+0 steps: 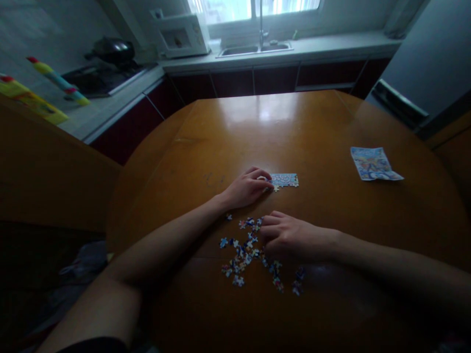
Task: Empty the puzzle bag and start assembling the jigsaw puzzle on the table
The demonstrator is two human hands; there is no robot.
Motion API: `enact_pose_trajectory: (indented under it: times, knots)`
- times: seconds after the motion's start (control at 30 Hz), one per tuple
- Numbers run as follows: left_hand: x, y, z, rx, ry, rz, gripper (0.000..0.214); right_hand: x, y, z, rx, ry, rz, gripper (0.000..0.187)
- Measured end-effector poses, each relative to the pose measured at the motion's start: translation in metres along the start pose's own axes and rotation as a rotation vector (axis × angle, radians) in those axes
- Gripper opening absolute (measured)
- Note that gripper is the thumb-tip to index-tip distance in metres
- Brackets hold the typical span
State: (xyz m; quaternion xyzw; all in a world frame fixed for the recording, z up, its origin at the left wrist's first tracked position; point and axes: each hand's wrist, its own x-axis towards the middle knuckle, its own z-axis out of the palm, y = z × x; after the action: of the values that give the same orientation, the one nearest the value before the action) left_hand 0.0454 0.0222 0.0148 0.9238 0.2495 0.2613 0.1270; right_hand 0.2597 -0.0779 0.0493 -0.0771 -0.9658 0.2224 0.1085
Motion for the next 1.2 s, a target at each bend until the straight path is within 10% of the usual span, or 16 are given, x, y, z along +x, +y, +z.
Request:
enact_pose_trajectory:
  times: [0.33, 0.6, 0.83, 1.2]
  knots:
    - [0.0, 0.001, -0.001, 0.002, 0.0, 0.0, 0.025, 0.003, 0.002, 0.008, 0.101, 0.051, -0.014, 0.016]
    - [0.0, 0.001, 0.001, 0.018, 0.013, -0.008, 0.022, -0.007, 0.03, 0.004, 0.05, 0.44, 0.158, 0.013]
    - [0.0, 0.001, 0.001, 0.012, 0.015, -0.004, 0.022, -0.009, 0.035, 0.004, -0.084, 0.469, 0.176, 0.013]
    - [0.0, -0.001, 0.0, 0.003, 0.004, 0.005, 0.024, -0.032, 0.077, -0.018, -0.182, 0.812, 0.726, 0.029]
